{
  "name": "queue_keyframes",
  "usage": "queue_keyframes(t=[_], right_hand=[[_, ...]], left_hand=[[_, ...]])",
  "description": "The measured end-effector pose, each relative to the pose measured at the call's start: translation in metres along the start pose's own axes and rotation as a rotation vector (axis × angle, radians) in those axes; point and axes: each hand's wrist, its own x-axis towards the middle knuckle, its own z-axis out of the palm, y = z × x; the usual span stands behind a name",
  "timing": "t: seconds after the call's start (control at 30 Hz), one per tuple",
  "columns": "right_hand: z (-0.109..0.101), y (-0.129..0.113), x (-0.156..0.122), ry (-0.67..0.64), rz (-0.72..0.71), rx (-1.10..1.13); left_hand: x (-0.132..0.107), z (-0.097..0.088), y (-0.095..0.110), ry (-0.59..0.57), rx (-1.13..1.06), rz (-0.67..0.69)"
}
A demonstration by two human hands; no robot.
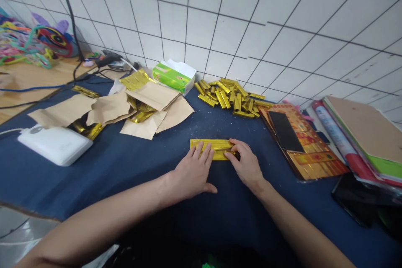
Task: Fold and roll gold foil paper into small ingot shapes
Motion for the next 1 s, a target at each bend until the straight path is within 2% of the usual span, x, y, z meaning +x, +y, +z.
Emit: queue_keyframes(t=[0.07, 0.17, 0.3, 0.47, 0.73, 0.9, 1.0], right_hand=[[-0.002, -0.003, -0.002, 0.047, -0.053, -0.115], [-0.003, -0.007, -0.005, 0.078, -0.219, -0.331], [-0.001, -0.011, -0.008, -0.1, -0.398, -0.445], [0.0, -0.013, -0.01, -0.234, -0.37, -0.532], [-0.005, -0.02, -0.012, -0.321, -0.354, -0.592], [-0.005, -0.018, -0.011, -0.342, -0.348, -0.58], [-0.007, -0.014, -0.006, -0.357, -0.358, -0.57]], left_hand=[[0.0, 0.001, 0.001, -0.002, 0.006, 0.001], [0.0, 0.004, 0.002, 0.018, 0.013, 0.002], [0.001, 0.005, 0.001, 0.011, 0.014, 0.0], [0.001, 0.003, 0.001, 0.002, 0.008, 0.016], [0.003, 0.009, -0.002, 0.052, -0.026, -0.01], [0.012, -0.006, -0.015, 0.143, -0.082, -0.038], [0.015, -0.016, -0.023, 0.129, -0.119, -0.084]])
